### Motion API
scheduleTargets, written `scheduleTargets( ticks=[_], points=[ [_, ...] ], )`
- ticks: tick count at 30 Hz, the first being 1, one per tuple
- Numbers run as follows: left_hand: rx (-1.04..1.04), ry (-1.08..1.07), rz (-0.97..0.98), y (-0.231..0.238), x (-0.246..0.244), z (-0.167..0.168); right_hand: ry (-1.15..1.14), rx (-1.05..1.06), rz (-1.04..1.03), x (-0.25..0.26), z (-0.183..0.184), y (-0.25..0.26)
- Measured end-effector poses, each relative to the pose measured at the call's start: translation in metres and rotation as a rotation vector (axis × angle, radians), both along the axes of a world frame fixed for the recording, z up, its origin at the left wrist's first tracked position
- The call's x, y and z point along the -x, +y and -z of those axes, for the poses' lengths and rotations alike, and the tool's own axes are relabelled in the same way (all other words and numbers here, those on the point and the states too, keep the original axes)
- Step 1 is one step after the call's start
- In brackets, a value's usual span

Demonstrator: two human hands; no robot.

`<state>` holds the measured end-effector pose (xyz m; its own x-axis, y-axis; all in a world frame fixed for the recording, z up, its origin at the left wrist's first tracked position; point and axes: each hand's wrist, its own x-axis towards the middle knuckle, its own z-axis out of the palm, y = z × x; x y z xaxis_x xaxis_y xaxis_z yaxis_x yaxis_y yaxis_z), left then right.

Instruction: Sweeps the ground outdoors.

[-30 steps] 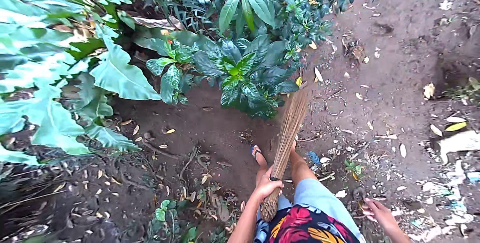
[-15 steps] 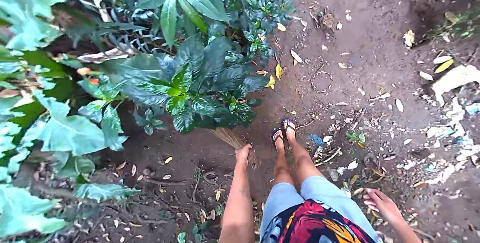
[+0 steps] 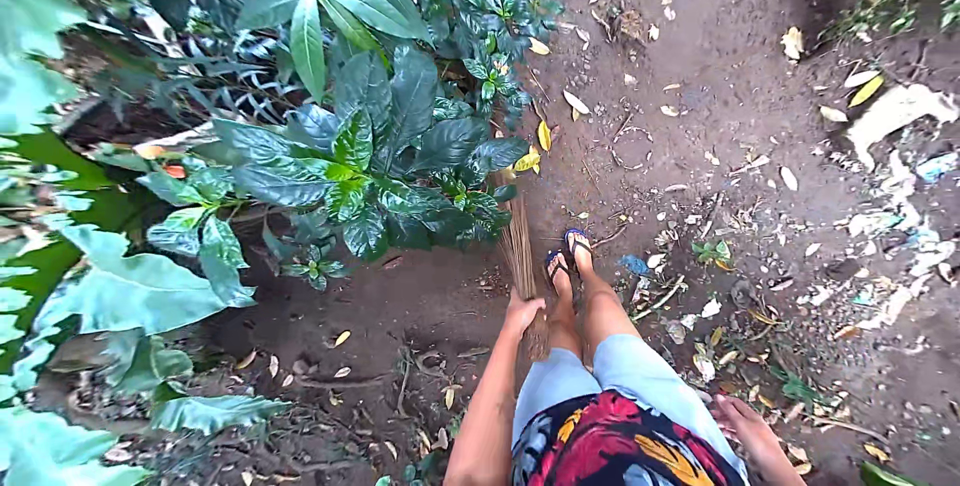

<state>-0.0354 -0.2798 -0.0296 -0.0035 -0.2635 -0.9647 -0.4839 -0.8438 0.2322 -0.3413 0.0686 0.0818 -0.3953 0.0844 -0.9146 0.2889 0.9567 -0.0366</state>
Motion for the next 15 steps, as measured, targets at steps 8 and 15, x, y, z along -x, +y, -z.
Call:
scheduleTargets(
  ticks=[8, 15],
  points=[
    [-0.033, -0.002, -0.267, 0.048, -0.092, -0.091, 0.012, 0.049, -0.046, 0.018, 0.007, -0.033],
    [0.062, -0.314, -0.439, -0.004, -0.050, -0.020, 0.019, 0.007, -0.053, 0.045, -0.001, -0.044]
  ],
)
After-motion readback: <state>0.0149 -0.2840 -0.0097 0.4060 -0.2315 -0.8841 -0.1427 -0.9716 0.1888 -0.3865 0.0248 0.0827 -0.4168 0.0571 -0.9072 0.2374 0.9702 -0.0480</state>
